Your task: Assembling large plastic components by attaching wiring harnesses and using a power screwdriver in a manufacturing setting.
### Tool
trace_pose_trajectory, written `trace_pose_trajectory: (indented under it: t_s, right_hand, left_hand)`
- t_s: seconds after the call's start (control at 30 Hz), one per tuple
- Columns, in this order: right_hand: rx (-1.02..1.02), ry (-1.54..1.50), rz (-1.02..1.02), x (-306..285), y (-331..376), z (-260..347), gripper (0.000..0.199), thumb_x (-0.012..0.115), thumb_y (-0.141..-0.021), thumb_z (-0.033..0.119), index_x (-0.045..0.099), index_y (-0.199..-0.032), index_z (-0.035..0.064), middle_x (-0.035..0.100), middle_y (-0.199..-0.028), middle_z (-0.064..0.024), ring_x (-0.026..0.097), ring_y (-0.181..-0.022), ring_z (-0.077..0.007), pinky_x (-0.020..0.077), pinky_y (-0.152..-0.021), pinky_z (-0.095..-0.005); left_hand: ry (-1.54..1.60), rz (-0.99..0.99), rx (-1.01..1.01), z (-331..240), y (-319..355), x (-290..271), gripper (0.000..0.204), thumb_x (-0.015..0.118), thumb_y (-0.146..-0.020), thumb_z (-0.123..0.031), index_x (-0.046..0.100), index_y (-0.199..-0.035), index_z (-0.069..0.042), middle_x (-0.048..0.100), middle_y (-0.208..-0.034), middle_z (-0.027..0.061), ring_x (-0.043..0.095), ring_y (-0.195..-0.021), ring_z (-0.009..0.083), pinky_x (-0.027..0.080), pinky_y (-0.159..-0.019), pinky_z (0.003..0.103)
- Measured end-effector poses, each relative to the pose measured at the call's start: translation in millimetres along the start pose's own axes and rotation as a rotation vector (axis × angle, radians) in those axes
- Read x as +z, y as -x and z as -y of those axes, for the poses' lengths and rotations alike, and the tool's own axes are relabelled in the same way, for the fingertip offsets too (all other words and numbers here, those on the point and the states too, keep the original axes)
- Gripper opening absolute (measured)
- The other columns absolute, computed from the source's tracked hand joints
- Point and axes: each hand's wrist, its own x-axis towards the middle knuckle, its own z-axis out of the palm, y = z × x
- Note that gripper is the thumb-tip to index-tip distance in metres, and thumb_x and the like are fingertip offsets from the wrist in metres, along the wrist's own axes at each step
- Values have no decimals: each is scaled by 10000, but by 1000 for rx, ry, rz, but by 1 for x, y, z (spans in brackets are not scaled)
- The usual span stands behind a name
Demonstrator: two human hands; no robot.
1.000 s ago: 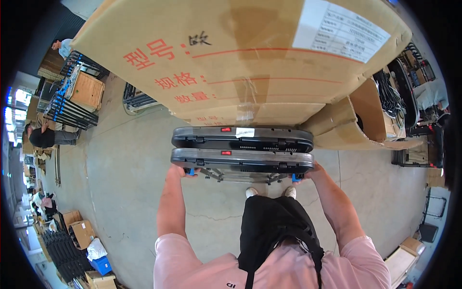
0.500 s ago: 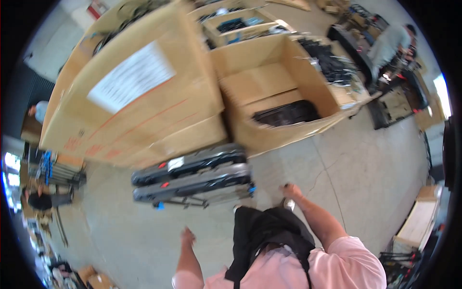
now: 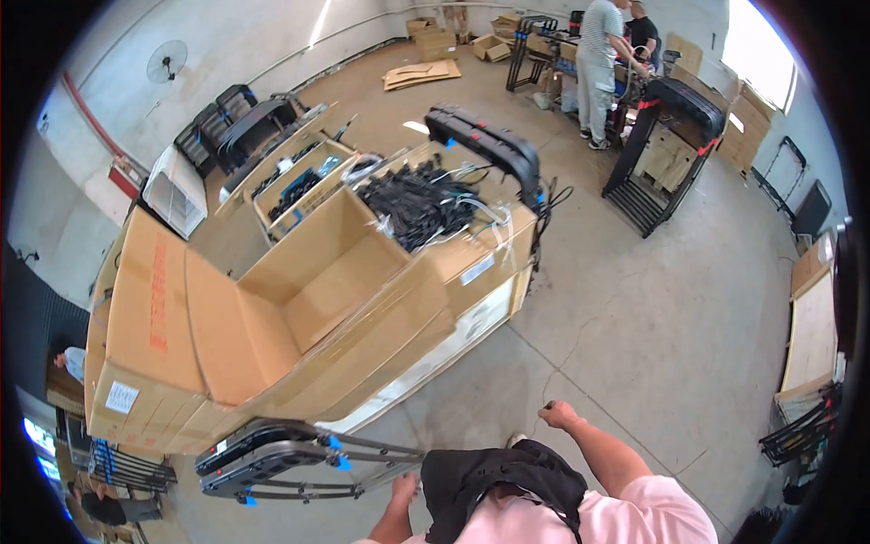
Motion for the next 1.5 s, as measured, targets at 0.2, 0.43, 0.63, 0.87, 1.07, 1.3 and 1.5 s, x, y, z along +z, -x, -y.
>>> trace_pose_trajectory:
  t_s: [0.2, 0.43, 0.63, 0.87, 1.07, 1.3, 1.5]
  right_hand:
    - [364, -841, -35, -111, -13, -66, 381, 670, -915, 267, 676, -1165, -22, 753, -998, -124, 747, -775, -226, 590, -624, -358]
    - [448, -996, 57, -166, -65, -111, 315, 691, -927, 253, 657, -1110, 0, 738, -953, -111, 748, -761, -247, 598, -613, -366]
    - [476, -908, 35, -280, -159, -113, 364, 682, -950, 251, 656, -1190, -21, 753, -1004, -125, 740, -770, -229, 591, -646, -352]
    - [416, -696, -113, -437, -260, -120, 372, 654, -969, 236, 647, -1258, 0, 756, -1046, -138, 744, -793, -241, 594, -661, -352]
    - [439, -604, 171, -484, -375, -141, 365, 671, -945, 224, 659, -1223, -12, 759, -1015, -125, 744, -768, -243, 599, -630, -359]
    - [110, -138, 271, -571, -585, -151, 379, 672, -885, 246, 726, -1153, -17, 776, -969, -112, 752, -777, -204, 603, -642, -343]
    - [31, -211, 346, -709, -688, -115, 352, 660, -883, 206, 716, -1138, -30, 746, -896, -108, 717, -699, -196, 569, -577, -332]
  left_hand:
    - [-14, -26, 499, -263, -6, 83, 443, 605, -1016, -438, 685, -1100, -11, 740, -938, 102, 717, -814, 206, 562, -737, 380]
    - [-146, 151, 777, -474, 57, 182, 466, 614, -1025, -459, 690, -1201, -34, 758, -957, 110, 741, -882, 227, 567, -810, 389]
    - [-174, 356, 870, -578, 21, 251, 530, 582, -1020, -514, 672, -1289, -66, 724, -1245, 202, 682, -1180, 372, 532, -992, 454]
    - [-159, 430, 985, -757, 92, 259, 513, 578, -1032, -497, 658, -1283, -56, 735, -1192, 178, 704, -1114, 329, 543, -957, 427]
    - [21, 513, 994, -844, 124, 250, 456, 568, -1065, -434, 644, -1281, -40, 735, -1161, 144, 701, -1056, 262, 536, -945, 383]
    - [259, 345, 940, -953, 131, 280, 411, 595, -1068, -411, 648, -1267, -55, 720, -1142, 116, 684, -1057, 222, 530, -945, 375]
    - [253, -116, 786, -1058, 127, 333, 389, 604, -1058, -380, 649, -1232, -34, 722, -1103, 148, 709, -994, 265, 557, -878, 402]
